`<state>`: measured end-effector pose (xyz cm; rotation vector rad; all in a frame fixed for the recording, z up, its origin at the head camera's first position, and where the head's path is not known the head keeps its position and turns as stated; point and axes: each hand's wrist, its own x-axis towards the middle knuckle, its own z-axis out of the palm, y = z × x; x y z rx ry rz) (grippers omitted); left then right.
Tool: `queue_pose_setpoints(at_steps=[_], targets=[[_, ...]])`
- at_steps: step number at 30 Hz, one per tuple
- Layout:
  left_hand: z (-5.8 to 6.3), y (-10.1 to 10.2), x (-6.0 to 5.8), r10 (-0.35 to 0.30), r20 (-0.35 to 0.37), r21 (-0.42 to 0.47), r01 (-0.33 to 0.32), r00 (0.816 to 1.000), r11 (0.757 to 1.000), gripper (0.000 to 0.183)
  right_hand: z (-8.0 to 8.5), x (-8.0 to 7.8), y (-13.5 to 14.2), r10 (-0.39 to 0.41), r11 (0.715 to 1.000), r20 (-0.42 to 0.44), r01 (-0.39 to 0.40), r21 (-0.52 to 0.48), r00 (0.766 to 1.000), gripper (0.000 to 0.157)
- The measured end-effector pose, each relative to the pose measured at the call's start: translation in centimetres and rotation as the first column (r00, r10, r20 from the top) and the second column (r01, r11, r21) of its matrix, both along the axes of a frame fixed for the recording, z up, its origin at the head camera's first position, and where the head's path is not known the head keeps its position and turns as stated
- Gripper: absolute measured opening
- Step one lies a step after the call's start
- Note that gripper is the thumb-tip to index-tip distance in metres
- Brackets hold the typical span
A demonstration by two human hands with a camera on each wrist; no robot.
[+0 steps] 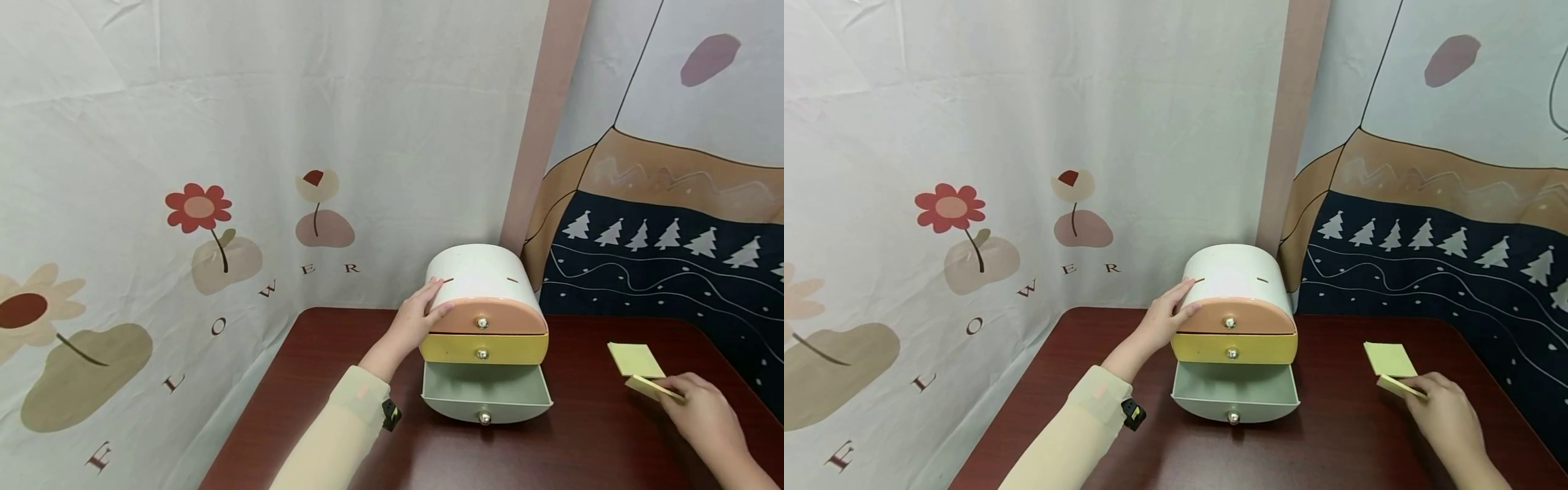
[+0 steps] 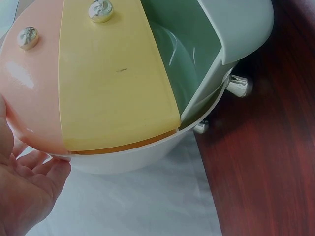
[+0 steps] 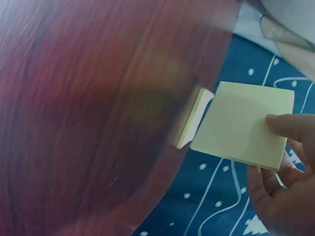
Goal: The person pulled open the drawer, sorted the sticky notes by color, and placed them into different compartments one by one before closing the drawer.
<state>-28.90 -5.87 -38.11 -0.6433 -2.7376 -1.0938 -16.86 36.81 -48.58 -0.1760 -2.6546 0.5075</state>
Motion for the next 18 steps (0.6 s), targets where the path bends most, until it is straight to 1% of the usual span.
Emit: queue_pose_setpoints(at_steps=[4, 8, 12, 16, 18], targets=[[-0.1, 0.0, -0.1, 0.003, 0.001, -0.005, -0.003, 1.0, 1.0, 0.064, 0.5, 0.2, -1.4, 0.053, 0.999, -0.093, -0.053, 0.004, 0.994, 0.02], [-0.1, 0.0, -0.1, 0.0, -0.003, -0.01, 0.0, 1.0, 1.0, 0.064, 1.1, 0.3, -2.7, 0.099, 0.995, -0.175, -0.1, 0.004, 0.98, 0.02], [-0.1, 0.0, -0.1, -0.003, -0.006, -0.009, 0.003, 1.0, 1.0, 0.064, 1.6, 0.2, -4.1, 0.128, 0.991, -0.257, -0.131, 0.005, 0.958, 0.022], [0.0, -0.1, -0.1, -0.004, 0.0, -0.008, 0.004, 1.0, 1.0, 0.064, 2.0, 0.2, -5.2, 0.16, 0.986, -0.343, -0.167, 0.01, 0.926, 0.025], [0.0, -0.1, -0.1, -0.002, 0.003, -0.008, 0.002, 1.0, 1.0, 0.064, 2.3, 0.2, -5.7, 0.18, 0.982, -0.371, -0.189, 0.013, 0.911, 0.027]])
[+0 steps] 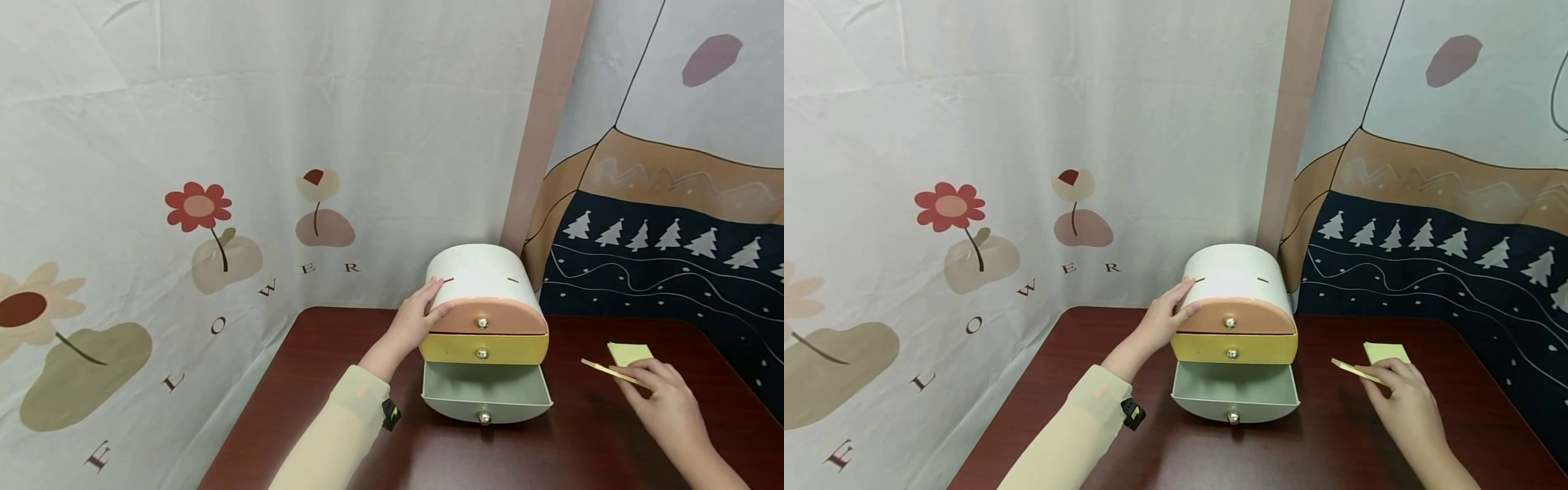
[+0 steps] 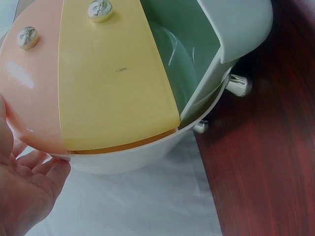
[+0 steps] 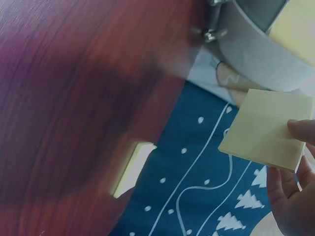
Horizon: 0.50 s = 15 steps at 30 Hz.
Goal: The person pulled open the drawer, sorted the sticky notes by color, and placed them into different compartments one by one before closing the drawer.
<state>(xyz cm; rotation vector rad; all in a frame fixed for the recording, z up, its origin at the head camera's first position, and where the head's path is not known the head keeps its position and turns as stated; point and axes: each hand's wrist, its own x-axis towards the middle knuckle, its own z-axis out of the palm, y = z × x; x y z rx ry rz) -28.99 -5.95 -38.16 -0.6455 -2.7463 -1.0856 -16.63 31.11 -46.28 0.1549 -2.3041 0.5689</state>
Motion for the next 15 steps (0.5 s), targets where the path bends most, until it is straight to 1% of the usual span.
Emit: queue_pose_setpoints(at_steps=[7, 8, 12, 14, 15], targets=[[-0.1, 0.0, 0.0, 0.006, -0.002, 0.0, -0.006, 1.0, 1.0, 0.064, 0.4, 0.2, -1.5, 0.098, 0.995, -0.079, -0.097, 0.013, 0.992, 0.034], [-0.1, 0.0, 0.0, 0.007, -0.001, -0.001, -0.007, 1.0, 1.0, 0.065, 0.4, 0.2, -1.7, 0.115, 0.993, -0.092, -0.114, 0.018, 0.989, 0.031], [-0.1, 0.0, 0.0, 0.006, 0.0, 0.005, -0.006, 1.0, 1.0, 0.065, 0.2, 0.4, -2.3, 0.161, 0.987, -0.104, -0.16, 0.02, 0.981, 0.028], [-0.1, 0.0, 0.1, 0.004, -0.001, 0.006, -0.004, 1.0, 1.0, 0.065, 0.2, 0.5, -2.6, 0.176, 0.984, -0.106, -0.175, 0.019, 0.979, 0.01], [0.0, 0.0, 0.1, 0.003, 0.0, 0.008, -0.003, 1.0, 1.0, 0.065, 0.2, 0.5, -2.8, 0.182, 0.983, -0.108, -0.181, 0.018, 0.977, 0.011]])
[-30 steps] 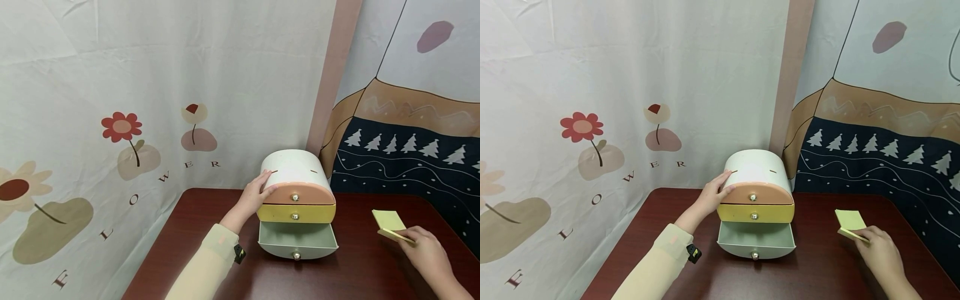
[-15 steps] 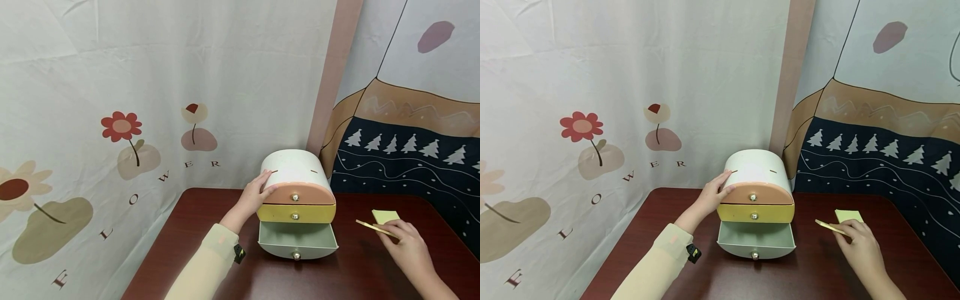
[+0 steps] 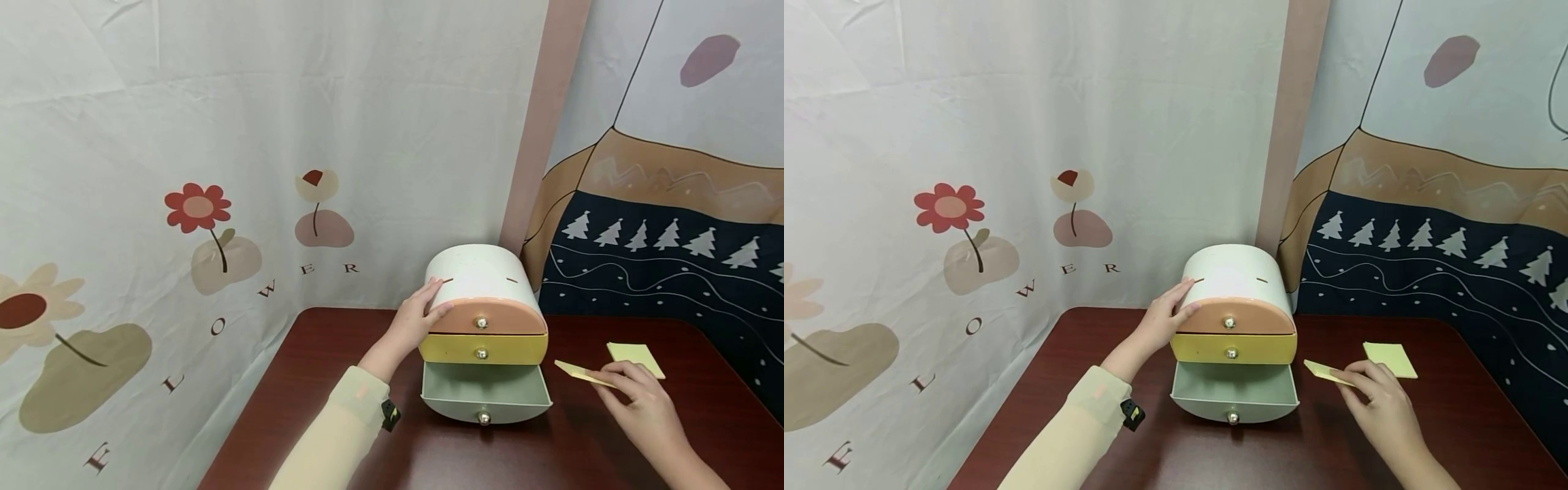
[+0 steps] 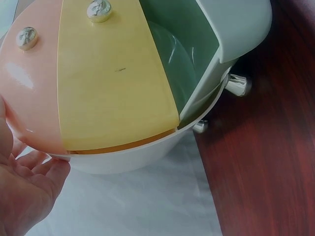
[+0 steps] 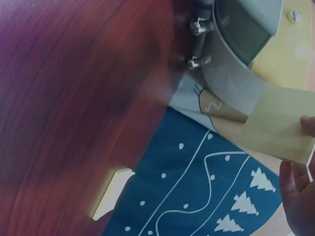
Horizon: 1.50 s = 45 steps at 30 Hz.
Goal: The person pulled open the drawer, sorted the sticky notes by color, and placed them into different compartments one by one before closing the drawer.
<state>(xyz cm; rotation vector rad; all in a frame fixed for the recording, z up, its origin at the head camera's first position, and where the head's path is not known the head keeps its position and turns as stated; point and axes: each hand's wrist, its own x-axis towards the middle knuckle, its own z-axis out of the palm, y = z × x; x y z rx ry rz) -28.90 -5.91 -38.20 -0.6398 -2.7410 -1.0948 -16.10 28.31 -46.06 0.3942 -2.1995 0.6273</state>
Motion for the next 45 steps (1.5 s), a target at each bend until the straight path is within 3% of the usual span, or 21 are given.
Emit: queue_pose_setpoints(at_steps=[4, 5, 6, 8, 10, 13, 15, 17, 31, 45], targets=[[0.0, 0.0, 0.0, -0.002, -0.001, 0.001, 0.002, 1.0, 1.0, 0.065, 0.0, -0.1, -0.5, 0.051, 0.999, -0.046, -0.05, 0.012, 0.998, 0.057], [0.0, 0.0, 0.0, -0.002, -0.001, 0.0, 0.002, 1.0, 1.0, 0.065, -0.1, -0.2, -0.7, 0.062, 0.998, -0.058, -0.061, 0.019, 0.996, 0.059], [0.0, 0.0, 0.0, -0.002, -0.001, -0.001, 0.002, 1.0, 1.0, 0.065, -0.1, -0.2, -0.8, 0.073, 0.997, -0.065, -0.072, 0.021, 0.995, 0.057], [-0.1, 0.0, 0.0, 0.0, -0.001, -0.004, 0.0, 1.0, 1.0, 0.065, -0.1, -0.1, -1.0, 0.086, 0.996, -0.06, -0.085, 0.021, 0.994, 0.036], [-0.1, 0.0, 0.0, 0.002, 0.001, -0.005, -0.002, 1.0, 1.0, 0.064, -0.2, -0.1, -1.2, 0.084, 0.996, -0.045, -0.083, 0.026, 0.995, 0.034], [0.0, 0.0, -0.1, 0.005, 0.002, -0.007, -0.005, 1.0, 1.0, 0.065, -0.4, 0.0, -1.5, 0.083, 0.996, -0.029, -0.082, 0.036, 0.996, 0.035], [0.0, 0.0, 0.0, 0.003, -0.002, -0.006, -0.003, 1.0, 1.0, 0.064, -0.5, 0.0, -1.7, 0.087, 0.995, -0.031, -0.085, 0.05, 0.996, 0.055], [0.0, 0.0, 0.0, 0.001, -0.005, -0.005, -0.001, 1.0, 1.0, 0.065, -0.6, 0.1, -1.9, 0.103, 0.993, -0.043, -0.1, 0.058, 0.994, 0.056], [0.2, 0.0, 0.1, 0.0, 0.0, -0.002, 0.0, 1.0, 1.0, 0.064, -1.1, 0.0, -3.2, 0.183, 0.981, -0.007, -0.182, 0.063, 0.983, 0.052], [0.1, 0.0, 0.1, -0.002, 0.007, 0.011, 0.002, 1.0, 1.0, 0.065, -1.5, -0.6, -4.9, 0.319, 0.946, -0.097, -0.312, 0.082, 0.943, 0.041]])
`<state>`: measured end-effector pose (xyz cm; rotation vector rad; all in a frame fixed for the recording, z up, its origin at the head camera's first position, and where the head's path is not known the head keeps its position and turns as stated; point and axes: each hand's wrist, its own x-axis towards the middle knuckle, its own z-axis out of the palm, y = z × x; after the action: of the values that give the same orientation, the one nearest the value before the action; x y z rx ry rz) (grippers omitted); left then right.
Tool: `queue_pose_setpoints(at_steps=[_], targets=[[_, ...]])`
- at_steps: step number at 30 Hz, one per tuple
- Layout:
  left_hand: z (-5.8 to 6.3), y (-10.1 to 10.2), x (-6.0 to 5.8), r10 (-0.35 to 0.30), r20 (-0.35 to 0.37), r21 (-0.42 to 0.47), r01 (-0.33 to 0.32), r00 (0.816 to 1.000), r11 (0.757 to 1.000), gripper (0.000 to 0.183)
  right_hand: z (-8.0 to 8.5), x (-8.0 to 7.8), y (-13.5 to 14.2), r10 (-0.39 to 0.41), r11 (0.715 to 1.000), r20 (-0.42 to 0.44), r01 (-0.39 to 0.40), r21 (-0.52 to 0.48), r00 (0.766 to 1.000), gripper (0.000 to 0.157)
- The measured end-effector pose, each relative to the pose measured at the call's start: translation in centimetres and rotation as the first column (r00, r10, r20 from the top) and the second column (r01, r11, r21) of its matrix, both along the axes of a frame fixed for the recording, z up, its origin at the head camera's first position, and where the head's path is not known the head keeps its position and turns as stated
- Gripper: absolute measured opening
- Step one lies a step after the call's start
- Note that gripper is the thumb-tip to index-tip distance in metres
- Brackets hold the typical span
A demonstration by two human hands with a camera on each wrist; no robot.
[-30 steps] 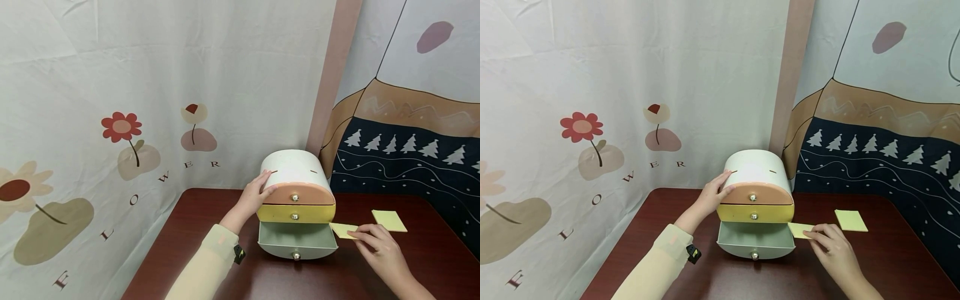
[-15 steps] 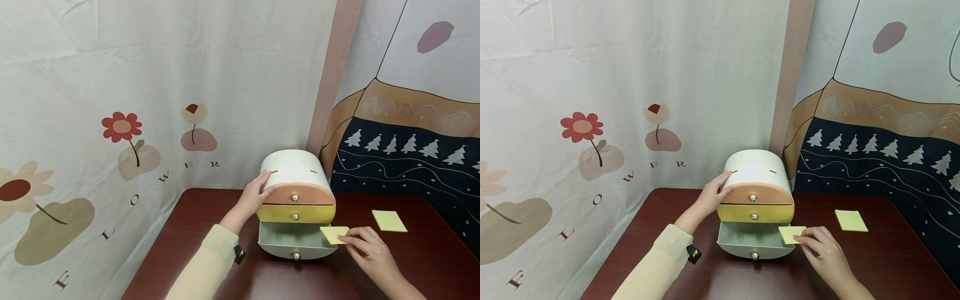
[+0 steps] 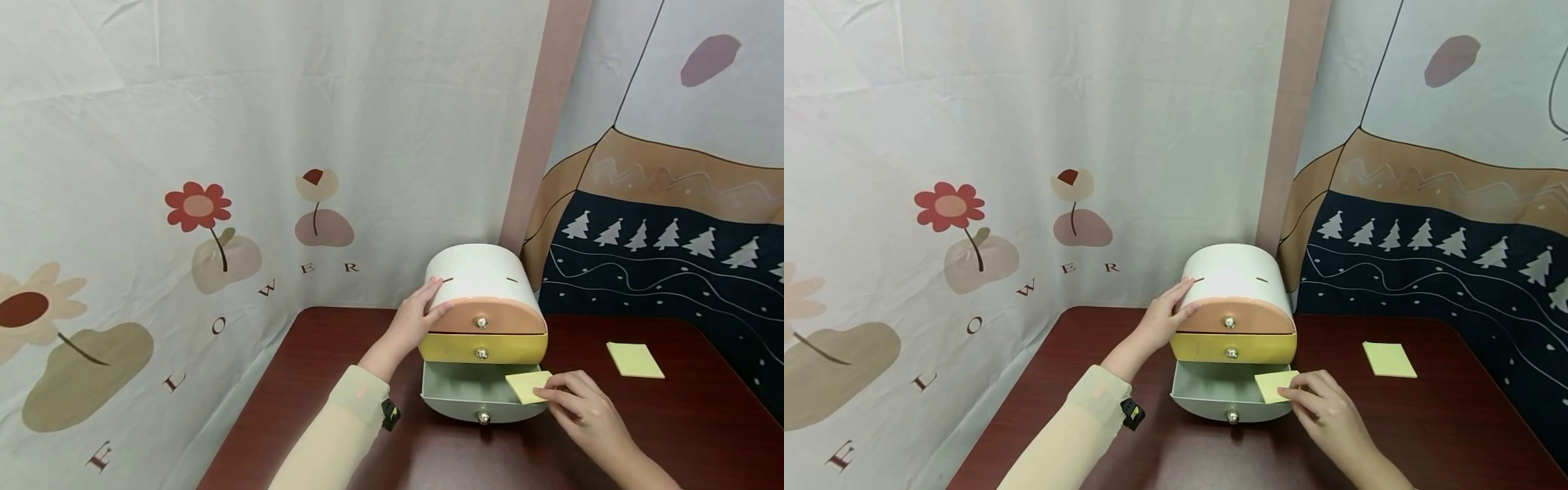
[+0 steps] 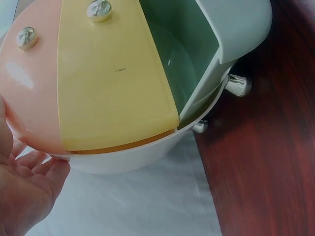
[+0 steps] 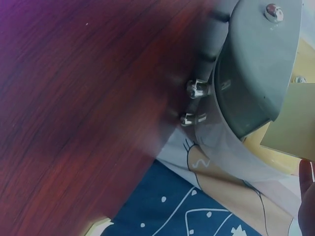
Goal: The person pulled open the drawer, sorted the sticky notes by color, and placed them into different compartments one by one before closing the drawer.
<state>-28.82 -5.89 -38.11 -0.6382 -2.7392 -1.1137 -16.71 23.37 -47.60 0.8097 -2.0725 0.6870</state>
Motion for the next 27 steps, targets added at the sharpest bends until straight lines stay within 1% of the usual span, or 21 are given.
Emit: queue_pose_setpoints(at_steps=[2, 3, 9, 15, 19, 21, 24, 27], targets=[[0.0, 0.0, 0.0, -0.001, -0.003, -0.003, 0.001, 1.0, 1.0, 0.065, 0.0, -0.1, -0.2, 0.008, 1.0, -0.004, -0.008, 0.002, 1.0, 0.04], [0.0, 0.0, -0.1, -0.003, -0.006, -0.005, 0.003, 1.0, 1.0, 0.064, 0.0, -0.1, -0.2, 0.006, 1.0, 0.01, -0.006, 0.004, 1.0, 0.041], [-0.1, -0.1, -0.1, -0.005, -0.011, -0.001, 0.005, 1.0, 1.0, 0.065, -0.2, -0.5, -0.7, 0.012, 1.0, -0.013, -0.012, 0.01, 1.0, 0.04], [0.0, -0.1, -0.1, -0.006, -0.019, 0.006, 0.006, 1.0, 1.0, 0.065, -0.4, -1.0, -1.2, 0.018, 1.0, -0.011, -0.018, 0.019, 1.0, 0.041], [0.0, -0.1, -0.1, -0.001, -0.013, 0.004, 0.001, 1.0, 1.0, 0.064, -0.5, -1.5, -1.5, 0.028, 0.999, -0.071, -0.026, 0.026, 0.997, 0.04], [-0.1, -0.1, -0.2, 0.001, -0.009, 0.002, -0.001, 1.0, 1.0, 0.064, -0.5, -1.6, -1.6, 0.039, 0.999, -0.069, -0.038, 0.019, 0.997, 0.04], [-0.1, 0.0, -0.2, 0.001, -0.015, 0.002, -0.001, 1.0, 1.0, 0.064, -0.6, -1.7, -1.8, 0.034, 0.999, -0.066, -0.032, 0.024, 0.997, 0.04], [-0.1, 0.0, -0.2, 0.002, -0.012, 0.003, -0.002, 1.0, 1.0, 0.064, -0.7, -1.8, -1.8, 0.03, 0.999, -0.036, -0.029, 0.028, 0.999, 0.04]])
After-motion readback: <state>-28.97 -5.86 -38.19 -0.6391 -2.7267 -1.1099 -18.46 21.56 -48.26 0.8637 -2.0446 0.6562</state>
